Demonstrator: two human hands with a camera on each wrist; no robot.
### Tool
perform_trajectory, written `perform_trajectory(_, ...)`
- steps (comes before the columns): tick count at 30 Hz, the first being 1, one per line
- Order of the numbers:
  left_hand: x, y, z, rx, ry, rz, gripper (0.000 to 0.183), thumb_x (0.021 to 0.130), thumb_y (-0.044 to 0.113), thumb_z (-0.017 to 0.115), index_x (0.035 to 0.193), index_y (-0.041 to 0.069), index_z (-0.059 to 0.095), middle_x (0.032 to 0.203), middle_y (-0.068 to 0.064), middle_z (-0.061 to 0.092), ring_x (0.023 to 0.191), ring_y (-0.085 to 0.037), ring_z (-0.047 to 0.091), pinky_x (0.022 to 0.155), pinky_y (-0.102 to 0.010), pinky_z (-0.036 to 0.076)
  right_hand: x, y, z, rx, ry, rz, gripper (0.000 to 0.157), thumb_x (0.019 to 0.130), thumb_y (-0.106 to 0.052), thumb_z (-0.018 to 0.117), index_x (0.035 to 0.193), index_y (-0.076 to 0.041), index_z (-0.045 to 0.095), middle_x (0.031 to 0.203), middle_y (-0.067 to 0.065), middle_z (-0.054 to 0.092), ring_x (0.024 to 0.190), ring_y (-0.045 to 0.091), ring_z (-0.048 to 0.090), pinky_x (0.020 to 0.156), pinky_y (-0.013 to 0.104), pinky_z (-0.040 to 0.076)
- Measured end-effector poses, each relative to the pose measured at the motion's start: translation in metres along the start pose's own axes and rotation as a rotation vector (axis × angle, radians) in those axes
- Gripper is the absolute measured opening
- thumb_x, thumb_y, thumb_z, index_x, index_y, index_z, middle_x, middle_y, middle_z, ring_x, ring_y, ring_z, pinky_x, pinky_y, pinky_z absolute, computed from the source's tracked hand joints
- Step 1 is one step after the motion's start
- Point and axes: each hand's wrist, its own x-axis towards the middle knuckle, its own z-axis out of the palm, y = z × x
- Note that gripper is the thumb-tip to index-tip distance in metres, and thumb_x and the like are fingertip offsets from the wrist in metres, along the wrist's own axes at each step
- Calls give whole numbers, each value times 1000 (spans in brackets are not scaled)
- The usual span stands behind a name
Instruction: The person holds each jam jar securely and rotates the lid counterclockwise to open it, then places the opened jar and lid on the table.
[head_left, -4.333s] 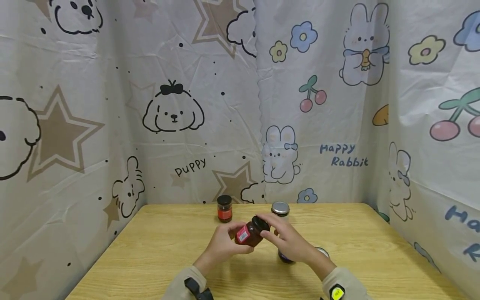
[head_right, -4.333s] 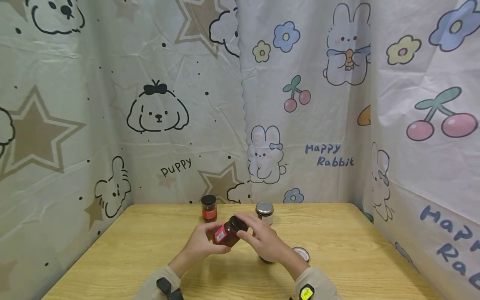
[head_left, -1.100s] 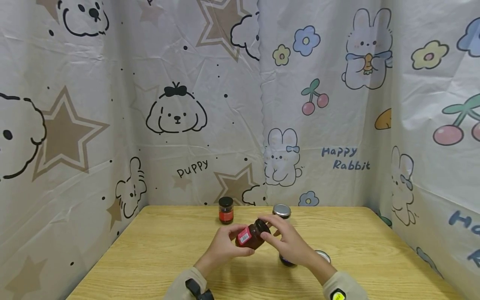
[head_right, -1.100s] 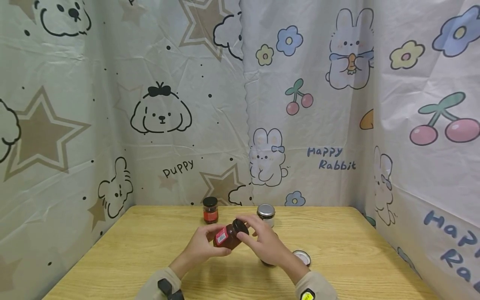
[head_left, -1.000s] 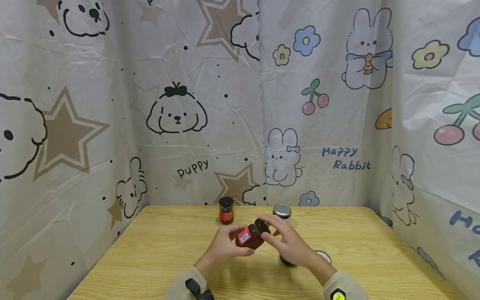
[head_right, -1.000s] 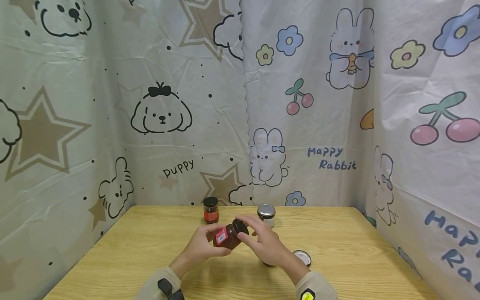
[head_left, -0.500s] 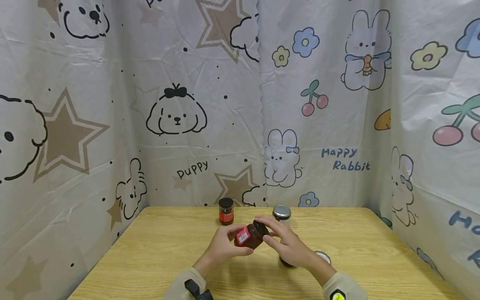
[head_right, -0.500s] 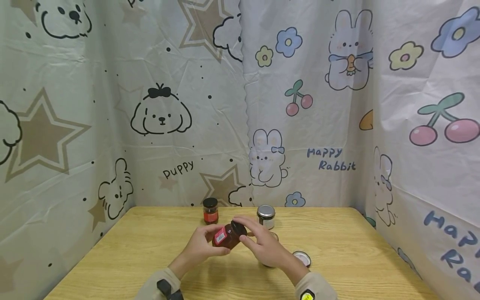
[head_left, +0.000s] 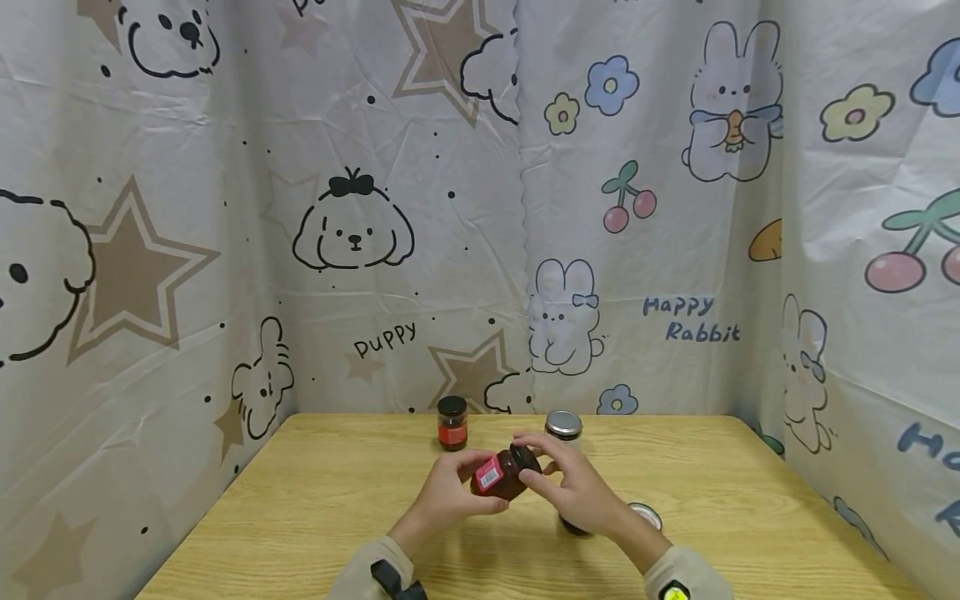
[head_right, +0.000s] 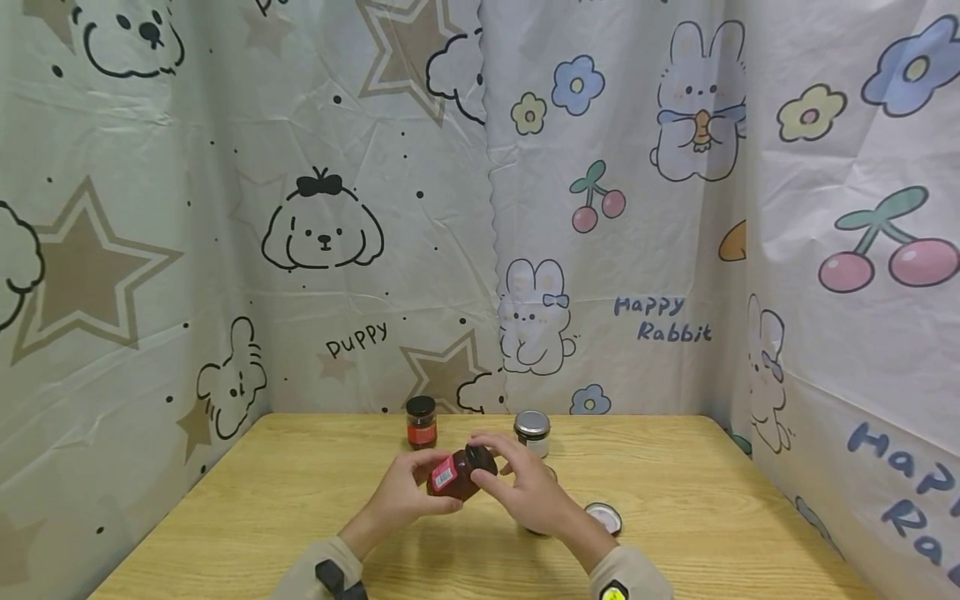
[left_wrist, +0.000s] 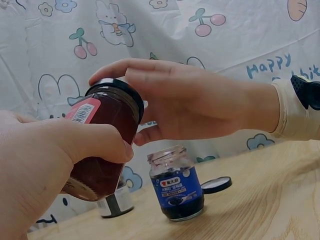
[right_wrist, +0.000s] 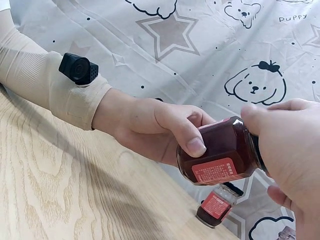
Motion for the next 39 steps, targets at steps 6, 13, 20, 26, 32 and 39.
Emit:
perform_trajectory(6,0,1,0,20,11,2,55,76,12,92,127,7,71,120,-1,72,114,-23,66,105,-49,47,0,1,0,7,5,2,38,102,-19,68,139,-23,58,146,4,55,116,22,61,81,36,57)
perform_trajectory(13,1,-1,-1,37,21,6,52,76,13,93,124,9,73,117,0,72,109,-23,65,103,-52,47,0,2,1,51,-3,-27,39,102,-14,67,139,-21,58,148,6,55,122,24,58,82,36,58)
perform_trajectory(20,1,1,-2,46,19,-1,52,75,13,93,123,9,73,115,0,72,101,-21,67,91,-46,51,0,4,1,57,-4,-40,39,102,-12,67,140,-14,59,148,6,55,129,25,56,84,38,58)
perform_trajectory(26,1,2,-2,35,18,-10,52,75,12,93,123,9,73,114,-1,73,97,-21,66,86,-43,52,0,4,1,69,-15,-62,50,102,-10,66,149,-18,53,146,4,55,130,26,54,87,42,57)
perform_trajectory(32,1,0,-2,28,13,-8,53,75,12,93,124,8,73,115,-1,72,101,-22,67,91,-46,52,-1,2,0,71,-28,-62,46,102,-9,65,146,-20,56,152,5,51,136,26,49,89,46,56)
perform_trajectory(39,0,-1,-1,11,-5,23,53,76,10,92,125,4,71,118,-5,72,108,-21,68,96,-35,52,-3,2,1,41,-14,-9,55,96,-2,67,147,-17,54,153,7,48,136,31,50,94,50,53)
